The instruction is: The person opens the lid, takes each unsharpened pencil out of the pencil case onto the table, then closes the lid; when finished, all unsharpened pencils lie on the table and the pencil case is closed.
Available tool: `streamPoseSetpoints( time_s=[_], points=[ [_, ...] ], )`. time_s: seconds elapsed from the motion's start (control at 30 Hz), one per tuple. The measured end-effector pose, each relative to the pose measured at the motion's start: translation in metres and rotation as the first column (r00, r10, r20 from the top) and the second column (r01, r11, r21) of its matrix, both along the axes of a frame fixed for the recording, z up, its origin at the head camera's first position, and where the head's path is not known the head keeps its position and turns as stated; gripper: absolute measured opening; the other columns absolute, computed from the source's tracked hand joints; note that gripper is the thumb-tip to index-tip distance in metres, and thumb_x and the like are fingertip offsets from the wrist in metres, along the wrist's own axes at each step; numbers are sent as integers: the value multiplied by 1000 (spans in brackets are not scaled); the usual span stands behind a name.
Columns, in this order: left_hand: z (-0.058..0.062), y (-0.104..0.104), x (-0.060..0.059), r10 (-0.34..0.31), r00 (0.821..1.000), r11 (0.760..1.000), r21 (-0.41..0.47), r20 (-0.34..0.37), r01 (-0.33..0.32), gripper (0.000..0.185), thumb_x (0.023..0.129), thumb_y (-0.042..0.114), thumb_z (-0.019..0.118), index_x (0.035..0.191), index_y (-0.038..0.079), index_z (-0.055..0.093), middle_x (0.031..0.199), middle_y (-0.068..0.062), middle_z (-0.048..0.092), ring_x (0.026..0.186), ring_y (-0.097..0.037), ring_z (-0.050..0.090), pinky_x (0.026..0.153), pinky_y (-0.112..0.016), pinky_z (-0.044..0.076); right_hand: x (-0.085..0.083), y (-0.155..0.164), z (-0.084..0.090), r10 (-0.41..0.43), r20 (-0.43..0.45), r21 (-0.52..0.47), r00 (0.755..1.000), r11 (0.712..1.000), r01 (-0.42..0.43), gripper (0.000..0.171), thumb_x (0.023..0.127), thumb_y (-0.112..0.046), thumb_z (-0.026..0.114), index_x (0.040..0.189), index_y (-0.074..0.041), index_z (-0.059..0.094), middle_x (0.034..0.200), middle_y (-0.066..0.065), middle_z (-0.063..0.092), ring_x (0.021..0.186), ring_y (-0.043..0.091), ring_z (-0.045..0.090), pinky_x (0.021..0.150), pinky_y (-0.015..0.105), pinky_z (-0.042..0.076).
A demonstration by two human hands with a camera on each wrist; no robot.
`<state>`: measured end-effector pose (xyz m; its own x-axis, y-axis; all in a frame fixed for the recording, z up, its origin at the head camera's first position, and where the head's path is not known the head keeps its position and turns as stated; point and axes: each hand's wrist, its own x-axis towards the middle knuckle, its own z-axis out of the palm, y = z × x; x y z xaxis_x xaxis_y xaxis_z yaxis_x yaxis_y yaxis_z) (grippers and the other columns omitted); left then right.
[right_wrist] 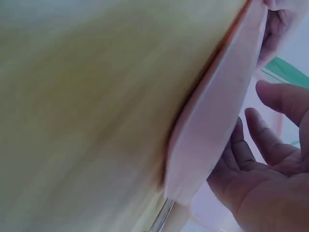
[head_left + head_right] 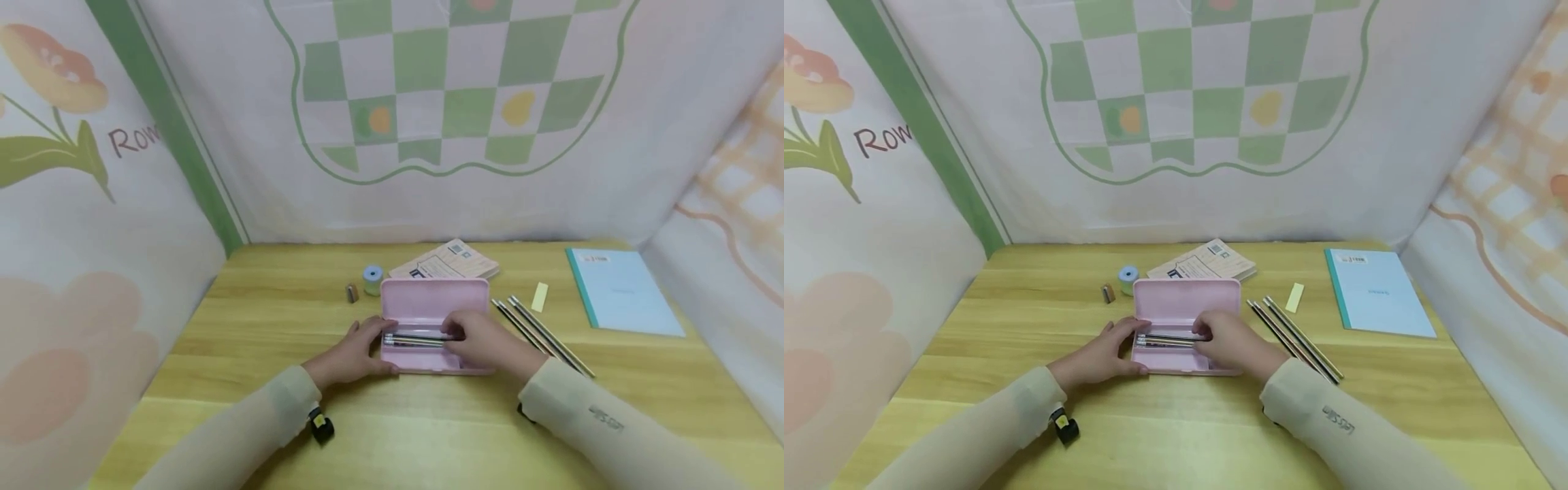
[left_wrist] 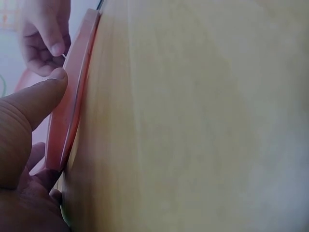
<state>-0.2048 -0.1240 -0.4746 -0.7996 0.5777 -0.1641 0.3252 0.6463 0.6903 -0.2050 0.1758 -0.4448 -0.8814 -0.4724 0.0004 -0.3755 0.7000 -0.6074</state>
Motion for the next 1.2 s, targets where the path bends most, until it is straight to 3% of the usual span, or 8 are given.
streamPoseSetpoints(
  time_s=[0.17, 0.6, 0.97, 1.2],
  points=[
    [-1, -1, 1, -4, 1000, 1000, 6, -4, 4, 90, 89, 55, 78, 162, 26, 34, 169, -1, 26, 157, -23, 19, 127, -52, -6, 2, -7, 2, -38, 55, 2, 998, 999, 38, 20, 85, -10, 80, 102, -6, 72, 93, -1, 68, 90, 15, 64, 87, 41, 58],
    [-1, -1, -2, -1, 1000, 1000, 2, -8, 1, 92, 88, 57, 78, 162, 26, 33, 170, -2, 24, 157, -23, 18, 127, -51, -5, 5, -14, 7, -65, 52, 37, 997, 997, 63, 13, 85, -2, 76, 94, -9, 70, 86, -2, 66, 83, 15, 60, 81, 39, 56],
    [0, 1, 2, 0, 1000, 1000, 6, -12, 0, 91, 88, 55, 78, 162, 26, 33, 169, -1, 27, 157, -23, 20, 127, -51, -6, 0, 4, -2, -1, 104, -48, 995, 999, 6, 11, 88, -6, 75, 93, -15, 71, 88, -6, 66, 83, 12, 60, 76, 31, 55],
    [0, 1, 3, -6, 1000, 1000, 14, -28, 6, 92, 88, 54, 79, 162, 24, 33, 168, -2, 28, 156, -23, 22, 127, -52, -5, 17, 35, 17, -99, 66, -114, 993, 988, 106, 10, 87, -10, 73, 97, -14, 71, 90, -3, 66, 84, 16, 59, 73, 31, 53]
  ],
)
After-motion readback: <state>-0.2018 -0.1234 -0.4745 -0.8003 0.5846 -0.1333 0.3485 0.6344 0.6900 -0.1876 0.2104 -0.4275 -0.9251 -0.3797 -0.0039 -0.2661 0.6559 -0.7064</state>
